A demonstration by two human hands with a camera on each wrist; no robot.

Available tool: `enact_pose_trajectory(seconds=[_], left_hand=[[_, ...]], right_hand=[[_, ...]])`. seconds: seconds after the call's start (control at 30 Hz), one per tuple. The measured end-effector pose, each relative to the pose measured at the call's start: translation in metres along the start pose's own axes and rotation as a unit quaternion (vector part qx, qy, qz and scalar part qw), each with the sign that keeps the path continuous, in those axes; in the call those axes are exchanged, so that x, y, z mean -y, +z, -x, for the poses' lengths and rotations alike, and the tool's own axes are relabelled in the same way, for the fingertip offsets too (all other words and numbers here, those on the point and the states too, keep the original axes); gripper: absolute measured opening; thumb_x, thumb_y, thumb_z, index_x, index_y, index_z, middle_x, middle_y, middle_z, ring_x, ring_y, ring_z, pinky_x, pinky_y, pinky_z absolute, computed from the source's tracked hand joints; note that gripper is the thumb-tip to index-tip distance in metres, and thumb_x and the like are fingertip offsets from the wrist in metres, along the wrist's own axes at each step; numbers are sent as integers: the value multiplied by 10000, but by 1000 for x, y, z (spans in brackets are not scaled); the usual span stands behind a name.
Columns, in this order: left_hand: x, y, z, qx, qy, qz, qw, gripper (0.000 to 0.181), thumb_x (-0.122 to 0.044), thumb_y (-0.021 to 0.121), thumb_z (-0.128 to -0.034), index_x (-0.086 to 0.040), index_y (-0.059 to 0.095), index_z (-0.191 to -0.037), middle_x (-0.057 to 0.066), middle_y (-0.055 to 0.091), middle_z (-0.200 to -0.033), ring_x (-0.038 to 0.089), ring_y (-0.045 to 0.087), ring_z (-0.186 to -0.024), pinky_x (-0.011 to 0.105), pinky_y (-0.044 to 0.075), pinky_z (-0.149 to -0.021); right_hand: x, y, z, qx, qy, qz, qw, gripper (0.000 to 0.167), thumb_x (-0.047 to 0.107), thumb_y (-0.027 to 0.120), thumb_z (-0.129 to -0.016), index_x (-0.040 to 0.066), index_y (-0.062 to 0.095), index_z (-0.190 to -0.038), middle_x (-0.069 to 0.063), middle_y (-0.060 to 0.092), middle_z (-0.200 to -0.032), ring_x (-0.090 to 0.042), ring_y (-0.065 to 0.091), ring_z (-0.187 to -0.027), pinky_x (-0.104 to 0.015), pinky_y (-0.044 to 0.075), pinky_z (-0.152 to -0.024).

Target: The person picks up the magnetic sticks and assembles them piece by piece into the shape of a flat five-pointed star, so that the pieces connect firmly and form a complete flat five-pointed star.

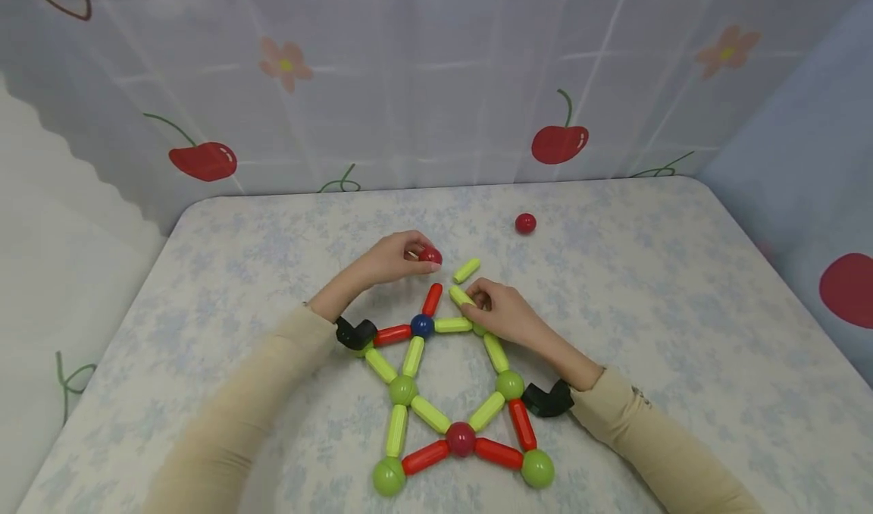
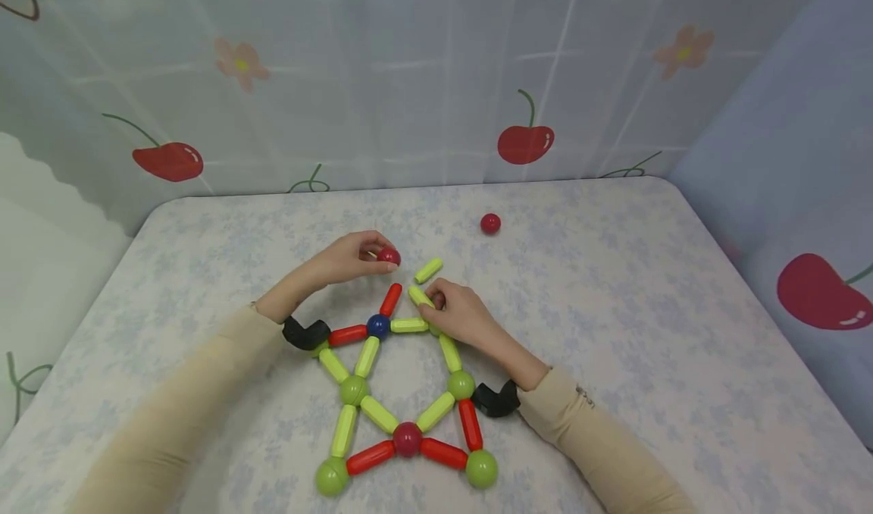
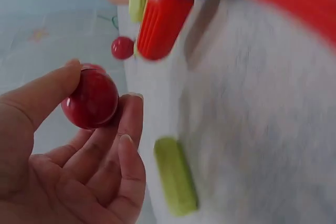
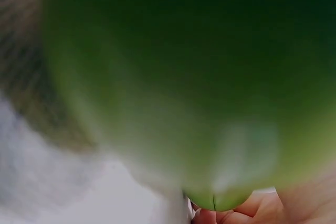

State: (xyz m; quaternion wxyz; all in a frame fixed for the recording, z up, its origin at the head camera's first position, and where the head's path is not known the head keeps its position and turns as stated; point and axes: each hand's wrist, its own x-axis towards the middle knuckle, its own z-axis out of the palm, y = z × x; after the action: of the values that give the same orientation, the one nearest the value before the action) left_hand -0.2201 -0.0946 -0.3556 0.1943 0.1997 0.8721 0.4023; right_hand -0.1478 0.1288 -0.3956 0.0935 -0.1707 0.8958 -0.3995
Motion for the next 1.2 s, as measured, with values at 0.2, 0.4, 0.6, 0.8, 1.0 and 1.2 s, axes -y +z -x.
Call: enact_pose_trajectory(seconds=[0.2, 0.4, 0.6, 0.8, 1.0, 1.2], left_hand=[[-1, 20, -5, 401, 112, 373, 9984, 317, -207, 678, -878, -41, 589, -1133, 92, 603, -1074, 238, 566, -1011, 340, 458, -822], [1, 27, -8, 463, -114, 186, 9987, 338, -278, 658, -889, -65, 609, -1147, 72, 605, -997, 209, 551, -868, 311, 448, -709], [0, 31, -11, 506, -325, -227, 9979, 372, -356, 612, -905, -80, 613, -1155, 49, 588, -948, 195, 510, -786, 289, 416, -659], [-1, 32, -10, 549, -286, -440, 9971, 369, -362, 596, -915, -84, 602, -1156, 67, 576, -923, 205, 500, -770, 289, 399, -647], [-2, 30, -6, 582, -339, -301, 9973, 430, -279, 647, -894, -47, 559, -1245, 109, 570, -1048, 240, 535, -917, 322, 454, -757], [-4, 31, -2, 584, -449, -119, 9972, 459, -222, 667, -883, -50, 539, -1288, 135, 560, -1148, 274, 548, -1029, 330, 465, -793]], right_hand=[[-1, -1, 1, -72, 61, -121, 9999, 171, 145, 627, -879, 15, 600, -988, -18, 547, -753, -150, 458, -600, -281, 400, -550], [1, -2, 4, -127, 109, -206, 9996, 172, 148, 627, -879, 21, 595, -991, -25, 564, -773, -151, 464, -600, -288, 403, -556], [-1, -1, 5, -118, 16, -241, 9996, 174, 154, 616, -886, 23, 591, -996, -19, 562, -768, -147, 463, -592, -288, 402, -545], [-2, 0, 5, -169, -24, -304, 9994, 156, 146, 620, -883, 29, 591, -982, -15, 558, -755, -146, 460, -581, -284, 398, -533], [-2, 0, 5, -175, -84, -351, 9992, 150, 138, 623, -882, 26, 588, -976, -15, 556, -748, -148, 459, -584, -280, 395, -534], [-2, 0, 5, -166, -45, -342, 9993, 156, 142, 624, -883, 26, 586, -981, -18, 556, -752, -145, 457, -586, -276, 394, -531]])
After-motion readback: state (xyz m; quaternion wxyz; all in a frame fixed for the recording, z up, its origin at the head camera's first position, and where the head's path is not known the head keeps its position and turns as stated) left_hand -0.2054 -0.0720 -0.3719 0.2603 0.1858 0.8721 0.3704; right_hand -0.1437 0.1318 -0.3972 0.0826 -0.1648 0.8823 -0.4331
